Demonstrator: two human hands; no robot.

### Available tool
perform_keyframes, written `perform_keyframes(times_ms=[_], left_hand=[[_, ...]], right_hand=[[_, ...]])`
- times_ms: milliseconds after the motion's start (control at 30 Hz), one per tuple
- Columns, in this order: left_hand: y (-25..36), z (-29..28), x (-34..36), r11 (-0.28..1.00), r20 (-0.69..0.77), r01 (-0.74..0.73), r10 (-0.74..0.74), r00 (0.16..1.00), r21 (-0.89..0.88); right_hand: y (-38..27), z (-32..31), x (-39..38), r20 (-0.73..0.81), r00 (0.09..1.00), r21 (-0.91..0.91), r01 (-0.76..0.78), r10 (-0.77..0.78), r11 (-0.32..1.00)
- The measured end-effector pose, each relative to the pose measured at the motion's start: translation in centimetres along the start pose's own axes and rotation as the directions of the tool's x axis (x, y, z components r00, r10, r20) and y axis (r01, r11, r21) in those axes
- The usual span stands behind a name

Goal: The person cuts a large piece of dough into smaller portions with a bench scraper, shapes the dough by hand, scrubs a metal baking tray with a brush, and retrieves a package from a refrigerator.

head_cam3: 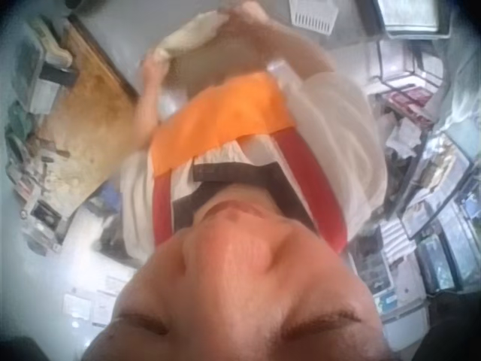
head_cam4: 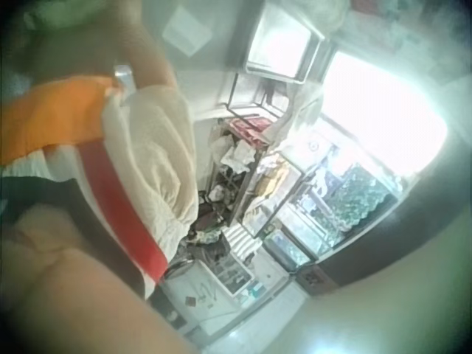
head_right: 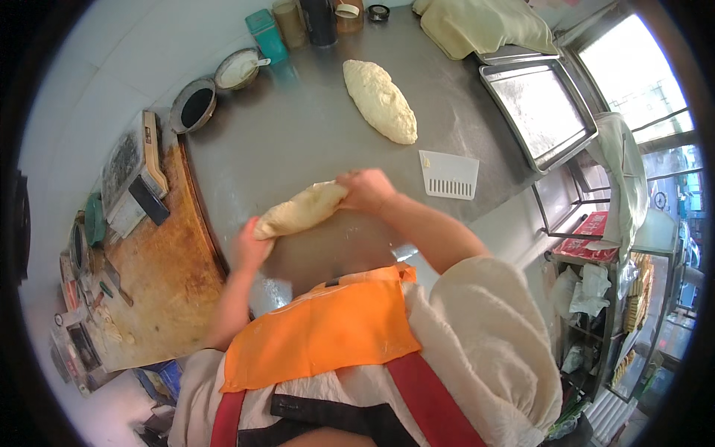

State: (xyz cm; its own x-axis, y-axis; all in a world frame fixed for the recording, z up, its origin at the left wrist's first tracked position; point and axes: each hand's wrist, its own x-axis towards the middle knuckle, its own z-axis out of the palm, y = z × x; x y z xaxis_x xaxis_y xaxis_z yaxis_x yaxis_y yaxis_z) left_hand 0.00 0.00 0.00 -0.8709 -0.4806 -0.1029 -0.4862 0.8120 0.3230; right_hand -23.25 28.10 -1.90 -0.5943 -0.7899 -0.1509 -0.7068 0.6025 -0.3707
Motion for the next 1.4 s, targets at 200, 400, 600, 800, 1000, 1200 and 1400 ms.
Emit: perform_keyframes(times_ms=[200, 400, 600, 800, 1000, 1200, 1400], left_hand=[[-5.3, -3.9, -1.4, 0.962, 0.314, 0.119, -0.037, 0.949, -0.244], [7.6, 2.9, 4.2, 0.936, -0.161, -0.347, 0.335, 0.928, -0.054], [3.5, 5.6, -8.2, 0.871, 0.063, -0.486, 0.491, 0.869, -0.072], [3.1, 4.0, 0.8, 0.944, -0.110, -0.316, 0.326, 0.939, 0.096], [-2.3, 2.5, 8.8, 0.974, -0.084, -0.195, 0.205, 0.975, 0.119], [-1.5, 1.7, -10.1, 0.934, 0.075, -0.351, 0.346, 0.935, 0.065], [-1.6, 1.6, -12.8, 0.970, -0.155, -0.242, 0.239, 0.959, -0.001]], right_hand=[[3.5, -2.5, -4.8, -0.101, 0.963, -0.082, -0.257, 0.248, 0.963], [-8.1, 2.5, 1.5, -0.065, 0.976, -0.021, 0.206, -0.207, 0.978], [-3.2, 5.1, -12.1, 0.049, 0.901, -0.010, 0.433, -0.432, 0.901], [-2.0, 3.5, 0.3, -0.089, 0.964, -0.037, 0.248, -0.250, 0.968], [-0.2, 1.0, 9.6, -0.094, 0.953, -0.161, 0.272, -0.289, 0.949], [-0.9, 2.7, -11.9, -0.011, 0.921, -0.108, 0.387, -0.390, 0.916], [8.6, -0.3, -11.1, -0.451, 0.635, 0.425, -0.466, 0.627, 0.776]])
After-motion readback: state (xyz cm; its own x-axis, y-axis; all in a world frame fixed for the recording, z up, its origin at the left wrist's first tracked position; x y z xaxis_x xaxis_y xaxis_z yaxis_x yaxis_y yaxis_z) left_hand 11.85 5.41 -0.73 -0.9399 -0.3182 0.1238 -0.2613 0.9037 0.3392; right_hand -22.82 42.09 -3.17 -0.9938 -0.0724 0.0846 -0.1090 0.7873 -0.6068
